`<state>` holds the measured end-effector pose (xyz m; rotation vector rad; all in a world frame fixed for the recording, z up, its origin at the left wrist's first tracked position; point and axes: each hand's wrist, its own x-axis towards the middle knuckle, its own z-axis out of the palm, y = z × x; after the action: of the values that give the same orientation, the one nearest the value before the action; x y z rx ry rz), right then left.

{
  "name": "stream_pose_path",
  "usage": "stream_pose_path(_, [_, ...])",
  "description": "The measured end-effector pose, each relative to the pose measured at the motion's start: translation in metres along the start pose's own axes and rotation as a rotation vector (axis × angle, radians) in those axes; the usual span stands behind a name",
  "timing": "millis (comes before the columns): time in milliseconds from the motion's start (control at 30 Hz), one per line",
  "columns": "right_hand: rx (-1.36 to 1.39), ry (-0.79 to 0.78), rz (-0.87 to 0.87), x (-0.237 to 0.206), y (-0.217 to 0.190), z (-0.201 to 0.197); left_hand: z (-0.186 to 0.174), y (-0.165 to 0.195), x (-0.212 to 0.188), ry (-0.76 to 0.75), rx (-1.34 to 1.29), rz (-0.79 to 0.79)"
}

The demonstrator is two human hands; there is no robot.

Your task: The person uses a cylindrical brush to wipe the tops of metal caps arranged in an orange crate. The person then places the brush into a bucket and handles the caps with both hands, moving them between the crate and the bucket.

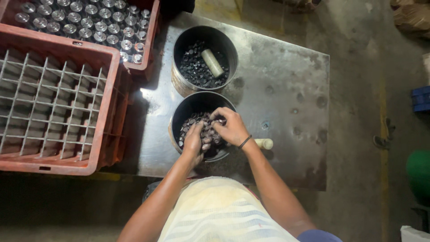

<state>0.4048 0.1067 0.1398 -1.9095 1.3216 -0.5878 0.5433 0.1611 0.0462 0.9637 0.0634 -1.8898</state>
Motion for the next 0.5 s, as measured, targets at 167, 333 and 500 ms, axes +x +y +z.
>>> stream_pose_path(167, [-0.02, -0.029, 0.115, 0.0, -0.002, 0.001, 0.002, 0.002, -0.003, 0.005, 0.017, 0.005])
stream_pose_path(333, [0.027, -0.126, -0.041, 0.0, -0.008, 0.0, 0.001, 0.002, -0.002, 0.04, 0.001, 0.015])
stream_pose_path(500, [-0.054, -0.274, -0.128, -0.004, -0.013, 0.004, -0.002, 0.003, -0.001, 0.045, -0.039, 0.024])
